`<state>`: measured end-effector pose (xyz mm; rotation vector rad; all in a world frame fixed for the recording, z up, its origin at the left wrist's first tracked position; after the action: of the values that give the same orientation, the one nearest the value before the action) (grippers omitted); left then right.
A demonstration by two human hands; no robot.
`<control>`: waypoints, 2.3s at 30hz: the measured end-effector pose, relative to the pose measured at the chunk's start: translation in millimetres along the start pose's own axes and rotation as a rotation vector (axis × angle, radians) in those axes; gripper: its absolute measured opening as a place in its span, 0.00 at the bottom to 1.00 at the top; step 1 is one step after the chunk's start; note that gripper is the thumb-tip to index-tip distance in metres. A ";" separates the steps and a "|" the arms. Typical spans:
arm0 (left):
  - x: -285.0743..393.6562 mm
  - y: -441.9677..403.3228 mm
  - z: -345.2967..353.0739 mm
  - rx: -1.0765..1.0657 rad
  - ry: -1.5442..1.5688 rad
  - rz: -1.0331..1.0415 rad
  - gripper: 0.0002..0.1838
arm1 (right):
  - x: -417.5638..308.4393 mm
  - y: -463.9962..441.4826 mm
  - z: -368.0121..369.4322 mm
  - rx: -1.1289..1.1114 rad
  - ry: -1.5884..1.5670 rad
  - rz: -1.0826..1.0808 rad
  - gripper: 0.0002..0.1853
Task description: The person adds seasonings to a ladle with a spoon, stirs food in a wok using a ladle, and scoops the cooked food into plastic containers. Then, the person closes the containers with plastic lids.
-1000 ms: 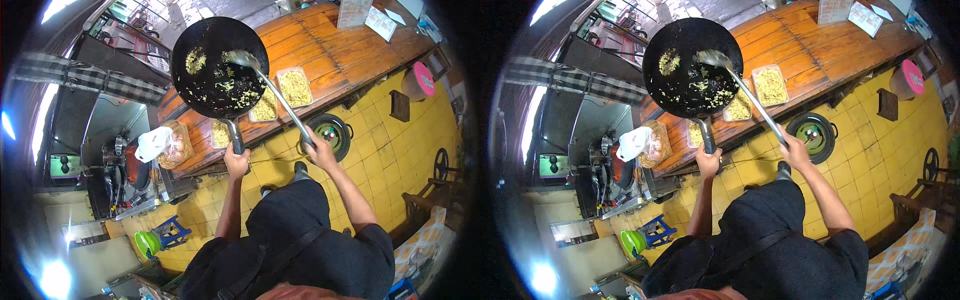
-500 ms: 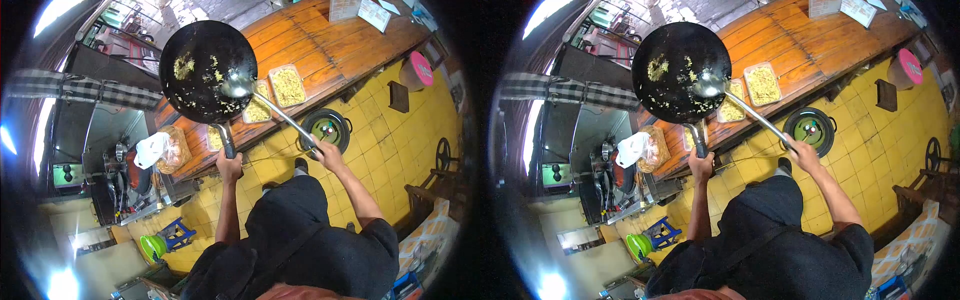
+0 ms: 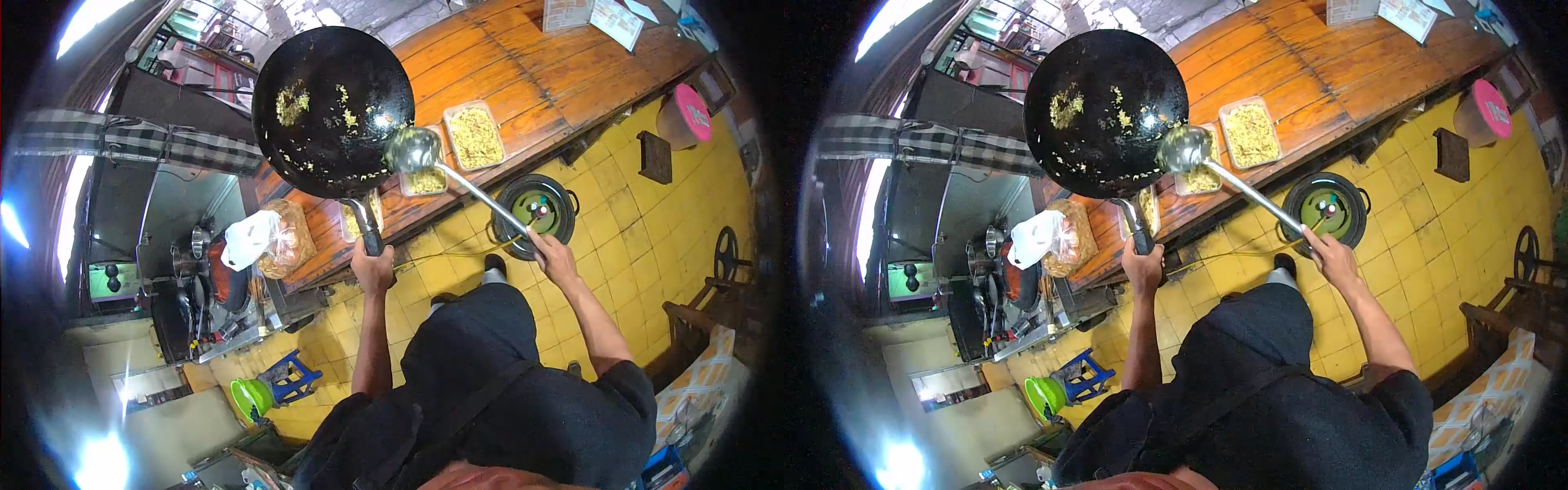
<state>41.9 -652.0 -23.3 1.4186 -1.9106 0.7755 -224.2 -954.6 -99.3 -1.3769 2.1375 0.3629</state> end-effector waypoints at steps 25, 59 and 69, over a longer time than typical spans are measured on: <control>33.2 20.2 -12.6 0.121 -0.098 0.028 0.11 | -20.6 -19.5 10.4 -0.007 0.034 0.130 0.32; 23.2 20.9 -13.9 0.020 0.036 -0.022 0.14 | -46.7 -57.0 12.7 -0.076 -0.184 -0.240 0.35; 19.1 30.6 -20.9 0.051 -0.043 -0.070 0.16 | -40.4 -38.1 3.7 0.008 -0.086 -0.014 0.34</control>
<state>11.1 -639.8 1.9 1.5358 -1.8746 0.7713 -176.3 -939.3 -75.6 -1.3460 2.0565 0.4006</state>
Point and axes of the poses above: each hand's wrist, its own y-axis away from the middle knuckle, its own z-axis out of the palm, x = y × z, the point moved 7 cm from there along -y, towards the middle knuckle, and after that the axes turned 5 degrees about z, right-handed, at the moved point
